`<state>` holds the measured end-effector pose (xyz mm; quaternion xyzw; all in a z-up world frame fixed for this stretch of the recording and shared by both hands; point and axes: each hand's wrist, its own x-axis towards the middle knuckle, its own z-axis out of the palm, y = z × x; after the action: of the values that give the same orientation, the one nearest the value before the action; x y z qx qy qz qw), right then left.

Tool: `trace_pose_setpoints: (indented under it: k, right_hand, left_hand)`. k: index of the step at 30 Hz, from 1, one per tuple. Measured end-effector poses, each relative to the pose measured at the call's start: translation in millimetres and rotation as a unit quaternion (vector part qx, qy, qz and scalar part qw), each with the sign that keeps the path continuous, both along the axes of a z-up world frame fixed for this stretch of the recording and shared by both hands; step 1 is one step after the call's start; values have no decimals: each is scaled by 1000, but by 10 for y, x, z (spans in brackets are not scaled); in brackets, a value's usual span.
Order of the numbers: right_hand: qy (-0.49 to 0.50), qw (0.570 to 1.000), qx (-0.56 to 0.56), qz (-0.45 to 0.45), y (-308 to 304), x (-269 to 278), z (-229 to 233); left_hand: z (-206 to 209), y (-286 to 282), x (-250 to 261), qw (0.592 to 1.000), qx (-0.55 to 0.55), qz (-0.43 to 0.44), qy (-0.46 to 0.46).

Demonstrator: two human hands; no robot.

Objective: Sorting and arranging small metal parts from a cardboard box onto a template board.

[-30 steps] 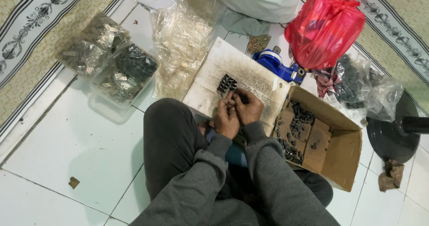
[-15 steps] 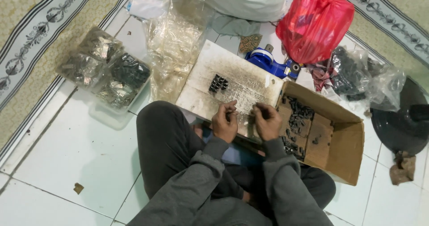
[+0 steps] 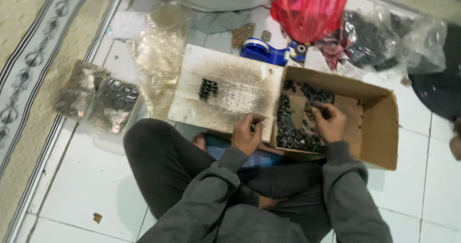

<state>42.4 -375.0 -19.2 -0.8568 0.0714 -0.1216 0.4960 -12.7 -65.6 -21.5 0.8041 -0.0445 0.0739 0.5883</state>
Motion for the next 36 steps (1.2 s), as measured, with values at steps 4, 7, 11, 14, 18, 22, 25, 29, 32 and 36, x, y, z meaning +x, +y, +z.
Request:
trace_pose_setpoints:
  k: [4,7,11,14,18,22,25,29,32,36]
  right_hand:
    - [54,998,-18,-25,-621,-13,-475]
    - [110,992,42,-49,-820,-60,-894]
    - [128,988,-81,-15,-685,15,-1028]
    - [148,982,-117,20,-465,19,-822]
    - [237,953,-172,77,-254,170,-771]
    - [274,933,-216,88,-267,359,-1135]
    - [216,927,-269,149,-194,457,-1378]
    - [219,919,-283,167,-18,464,-1333]
    - [273,917,-257,134,120,393,-988]
    - [195,901,-307,237,185,379,-462]
  left_hand:
    - [119,-228,111,999,8,-52,10]
    - [169,-419,257,993,86,-82,-2]
    - [162,-675,486,975,173,-132,-35]
    - [261,-813,665,952,261,-154,-46]
    - [10,-1007,960,889,398,-204,-95]
    - [-186,-1316,1148,878,420,-226,-39]
    - [-494,-1573,1176,853,472,-213,66]
    - [-674,-1650,1093,805,559,-195,44]
    - [-742,-1683,1066,796,576,-185,20]
    - [-798,-1679,1075,779,605,-163,-14]
